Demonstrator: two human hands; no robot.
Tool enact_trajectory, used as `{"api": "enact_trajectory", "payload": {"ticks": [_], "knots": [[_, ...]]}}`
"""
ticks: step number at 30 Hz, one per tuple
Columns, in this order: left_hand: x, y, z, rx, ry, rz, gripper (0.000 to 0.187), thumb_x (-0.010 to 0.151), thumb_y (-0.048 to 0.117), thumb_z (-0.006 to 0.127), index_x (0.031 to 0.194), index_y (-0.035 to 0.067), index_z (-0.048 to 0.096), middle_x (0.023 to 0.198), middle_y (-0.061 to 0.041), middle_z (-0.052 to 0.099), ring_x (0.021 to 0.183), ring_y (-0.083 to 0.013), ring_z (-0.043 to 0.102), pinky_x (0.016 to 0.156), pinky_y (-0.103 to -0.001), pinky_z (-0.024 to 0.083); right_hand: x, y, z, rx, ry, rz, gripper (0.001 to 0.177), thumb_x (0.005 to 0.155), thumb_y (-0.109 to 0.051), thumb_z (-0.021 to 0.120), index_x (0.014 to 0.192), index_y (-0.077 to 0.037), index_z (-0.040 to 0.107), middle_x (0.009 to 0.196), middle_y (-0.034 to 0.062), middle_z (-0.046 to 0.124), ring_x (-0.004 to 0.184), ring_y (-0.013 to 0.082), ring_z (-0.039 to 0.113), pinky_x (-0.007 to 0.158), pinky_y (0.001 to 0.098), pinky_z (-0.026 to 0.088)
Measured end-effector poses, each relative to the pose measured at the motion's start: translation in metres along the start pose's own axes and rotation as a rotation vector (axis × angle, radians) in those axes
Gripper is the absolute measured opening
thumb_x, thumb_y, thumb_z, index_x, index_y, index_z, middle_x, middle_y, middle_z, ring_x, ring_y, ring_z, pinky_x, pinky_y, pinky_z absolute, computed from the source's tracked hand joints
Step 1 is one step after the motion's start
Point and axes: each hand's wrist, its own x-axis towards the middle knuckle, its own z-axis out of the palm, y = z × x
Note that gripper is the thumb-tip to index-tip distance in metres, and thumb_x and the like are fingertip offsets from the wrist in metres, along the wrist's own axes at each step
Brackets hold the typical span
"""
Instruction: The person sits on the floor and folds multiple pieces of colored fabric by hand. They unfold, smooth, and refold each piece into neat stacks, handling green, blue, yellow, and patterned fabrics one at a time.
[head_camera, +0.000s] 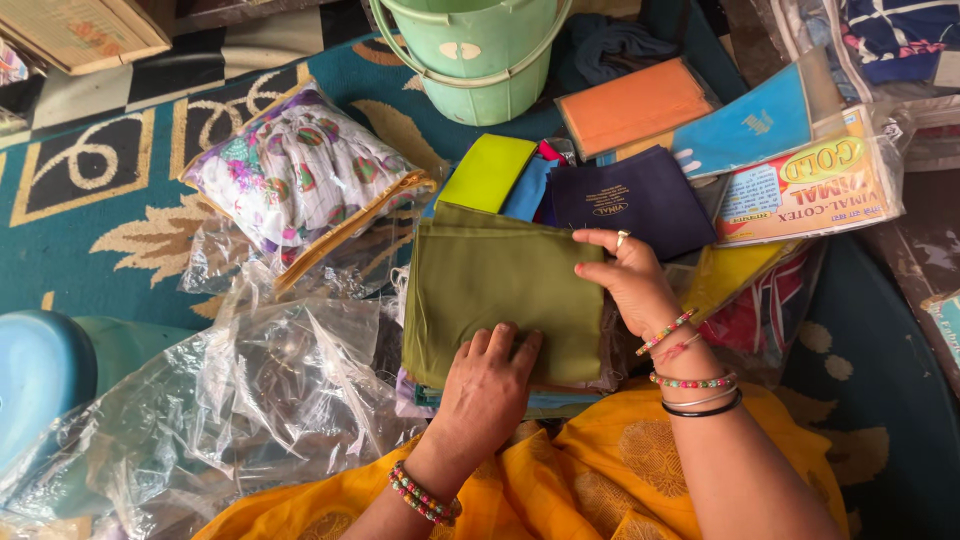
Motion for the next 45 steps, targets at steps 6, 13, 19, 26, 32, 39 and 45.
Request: {"api": "enact_trajectory", "payload": {"ticks": [6, 13, 19, 26, 32, 39, 45], "knots": [[0.006, -0.022, -0.028, -0.360, 0.065, 0.146, 0.059, 0.070, 0.028, 0.084, 0.120, 0.003, 0.066, 0.114, -0.017, 0.063, 0.106, -0.0361, 0.060, 0.092, -0.046, 0.050, -0.004, -0.005, 0.001, -0.058, 0.001, 0.002, 0.051, 0.081, 0.009, 0.070, 0.131, 0.002, 0.065, 0.109, 0.0090, 0.071, 0.088, 0.0117, 0.067, 0.078, 0.0269, 0.056], [0.007, -0.090, -0.034, -0.068, 0.392, -0.423, 0.051, 0.085, 0.023, 0.079, 0.125, -0.005, 0.064, 0.112, -0.026, 0.066, 0.098, -0.0414, 0.063, 0.084, -0.048, 0.051, -0.006, -0.018, 0.011, -0.022, -0.047, -0.014, 0.055, 0.080, 0.012, 0.068, 0.134, 0.001, 0.061, 0.117, 0.0086, 0.068, 0.096, 0.0126, 0.067, 0.085, 0.0276, 0.056], [0.004, -0.082, -0.013, -0.291, 0.388, -0.581, 0.038, 0.091, 0.020, 0.071, 0.124, 0.002, 0.066, 0.101, -0.023, 0.073, 0.089, -0.0358, 0.071, 0.078, -0.043, 0.056, -0.009, -0.020, 0.012, -0.039, -0.174, 0.006, 0.067, 0.079, 0.014, 0.066, 0.142, -0.004, 0.053, 0.124, 0.0053, 0.065, 0.109, 0.0125, 0.064, 0.092, 0.0286, 0.054], [0.002, -0.086, -0.022, -0.380, 0.213, -0.774, 0.033, 0.091, 0.020, 0.069, 0.119, 0.002, 0.067, 0.082, -0.020, 0.071, 0.075, -0.0377, 0.072, 0.069, -0.043, 0.055, -0.010, -0.015, 0.015, -0.195, -0.181, 0.021, 0.061, 0.085, 0.008, 0.061, 0.143, -0.007, 0.054, 0.121, 0.0052, 0.067, 0.102, 0.0085, 0.063, 0.085, 0.0255, 0.053], [0.001, -0.080, -0.024, 0.021, 0.451, -0.307, 0.017, 0.095, 0.017, 0.068, 0.105, 0.003, 0.069, 0.096, -0.019, 0.067, 0.086, -0.0406, 0.065, 0.076, -0.048, 0.051, -0.010, -0.010, 0.022, -0.515, -0.131, -0.042, 0.056, 0.086, -0.003, 0.071, 0.140, -0.009, 0.057, 0.113, 0.0024, 0.068, 0.081, 0.0048, 0.056, 0.068, 0.0230, 0.050], [0.009, -0.081, -0.042, -0.178, 0.243, -0.749, 0.023, 0.103, 0.026, 0.068, 0.103, 0.002, 0.069, 0.102, -0.014, 0.068, 0.090, -0.0325, 0.067, 0.082, -0.045, 0.054, -0.011, -0.018, 0.021, -0.447, -0.153, 0.059, 0.060, 0.084, -0.003, 0.075, 0.142, -0.008, 0.059, 0.108, 0.0020, 0.067, 0.085, 0.0079, 0.056, 0.069, 0.0247, 0.049], [0.017, -0.065, -0.039, 0.058, 0.283, -0.261, 0.045, 0.091, 0.015, 0.070, 0.134, 0.006, 0.061, 0.131, -0.018, 0.063, 0.118, -0.0365, 0.061, 0.098, -0.047, 0.048, -0.018, -0.038, 0.037, -0.790, -0.062, -0.274, 0.065, 0.074, -0.007, 0.080, 0.135, -0.003, 0.058, 0.133, 0.0209, 0.055, 0.119, 0.0298, 0.055, 0.096, 0.0387, 0.049]]}}
